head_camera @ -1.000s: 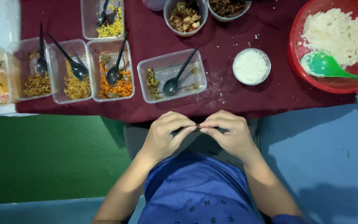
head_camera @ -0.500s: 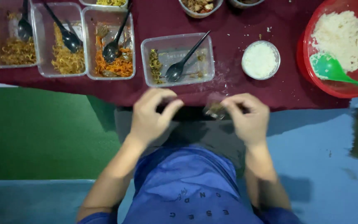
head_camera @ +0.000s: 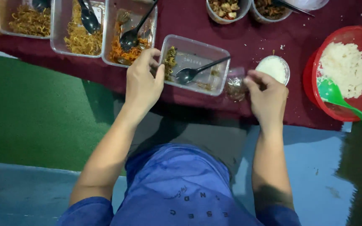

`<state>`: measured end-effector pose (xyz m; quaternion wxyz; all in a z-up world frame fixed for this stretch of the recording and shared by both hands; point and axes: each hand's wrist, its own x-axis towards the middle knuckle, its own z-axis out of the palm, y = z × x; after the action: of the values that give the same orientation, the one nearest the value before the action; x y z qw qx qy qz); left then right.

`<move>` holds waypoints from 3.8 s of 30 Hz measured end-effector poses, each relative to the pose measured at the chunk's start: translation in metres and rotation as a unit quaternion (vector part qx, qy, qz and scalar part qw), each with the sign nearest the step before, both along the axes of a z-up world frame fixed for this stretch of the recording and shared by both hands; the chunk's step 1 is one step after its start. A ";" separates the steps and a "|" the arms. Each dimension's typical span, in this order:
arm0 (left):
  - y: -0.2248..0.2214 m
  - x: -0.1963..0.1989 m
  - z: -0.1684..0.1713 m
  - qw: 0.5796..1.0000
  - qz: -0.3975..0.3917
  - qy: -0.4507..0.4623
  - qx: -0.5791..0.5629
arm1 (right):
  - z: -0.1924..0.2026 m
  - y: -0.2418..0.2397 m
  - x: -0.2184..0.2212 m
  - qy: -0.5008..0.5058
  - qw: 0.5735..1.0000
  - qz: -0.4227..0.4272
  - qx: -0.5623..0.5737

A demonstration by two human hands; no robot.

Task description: Packaging food ingredients into small bags and wrapping rice balls for boxed meals

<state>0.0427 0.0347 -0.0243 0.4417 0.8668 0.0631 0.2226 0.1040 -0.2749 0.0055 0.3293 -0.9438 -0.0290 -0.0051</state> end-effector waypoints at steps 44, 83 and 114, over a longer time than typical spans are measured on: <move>0.000 -0.019 -0.005 1.000 0.014 0.002 -0.010 | -0.055 0.006 0.001 -0.329 0.931 0.141 -0.070; 0.014 0.010 -0.008 0.980 -0.006 0.196 -0.042 | -0.012 0.019 -0.019 -0.093 0.977 0.158 0.108; 0.213 0.220 -0.036 0.814 0.411 0.046 -0.408 | -0.022 0.022 -0.069 0.061 0.978 0.091 0.175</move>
<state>0.2630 0.2473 -0.0603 0.6185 0.5101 0.5186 0.2971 0.0353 -0.2525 -0.0163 0.4900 -0.8633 -0.0931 0.0775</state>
